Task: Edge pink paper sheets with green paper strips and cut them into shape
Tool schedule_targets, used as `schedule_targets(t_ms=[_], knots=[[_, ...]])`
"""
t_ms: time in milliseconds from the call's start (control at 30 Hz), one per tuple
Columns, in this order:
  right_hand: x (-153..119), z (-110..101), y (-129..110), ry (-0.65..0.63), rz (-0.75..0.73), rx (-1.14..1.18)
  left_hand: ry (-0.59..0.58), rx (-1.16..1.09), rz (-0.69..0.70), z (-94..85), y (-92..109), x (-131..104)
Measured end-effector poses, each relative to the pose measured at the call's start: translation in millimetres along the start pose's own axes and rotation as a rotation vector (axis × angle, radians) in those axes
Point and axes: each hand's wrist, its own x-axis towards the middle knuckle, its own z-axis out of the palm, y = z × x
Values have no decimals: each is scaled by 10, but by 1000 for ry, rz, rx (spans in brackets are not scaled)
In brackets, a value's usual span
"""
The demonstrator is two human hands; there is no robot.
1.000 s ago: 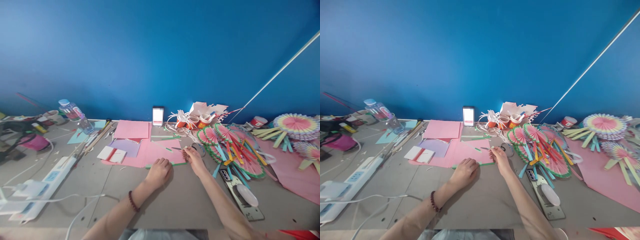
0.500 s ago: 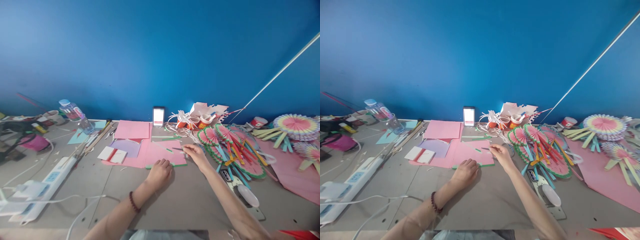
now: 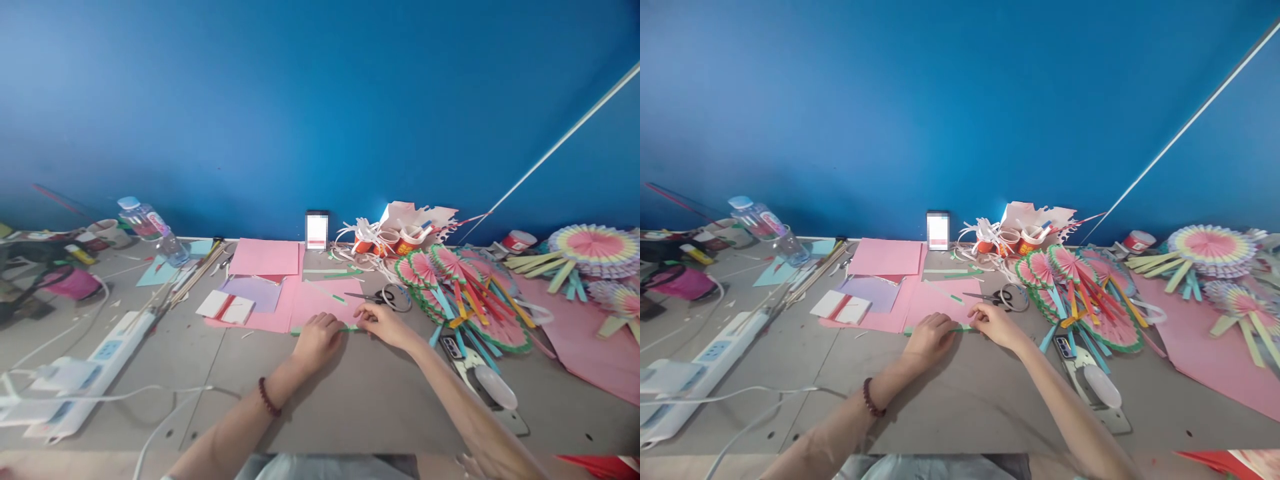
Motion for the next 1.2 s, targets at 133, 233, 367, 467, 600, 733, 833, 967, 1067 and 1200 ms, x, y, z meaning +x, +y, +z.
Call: schedule_targets(t_ms=[133,233,367,467,600,733,833,967,1067,1200], knots=[[93,23,7,8,-8,-69,-41,1,-4,-22,-5,11],[127,46,22,4,13,-116,-43,8,-5,-19,-5,15],[158,82,80,17,39,-139,-39,22,-8,-2,-7,12],[180,96,119,23,39,-139,-42,30,1,-4,-4,10],[193,97,116,14,54,-150,-42,43,19,-18,3,10],[198,95,99,14,64,-154,-43,50,25,-23,10,11],[212,89,104,0,71,-162,-55,52,37,-28,23,15],[232,80,109,-5,74,-192,-86,97,81,-49,55,22],[234,81,101,-9,71,-192,-110,151,106,-63,78,22],[234,86,111,-9,84,-184,-126,209,121,-47,95,14]])
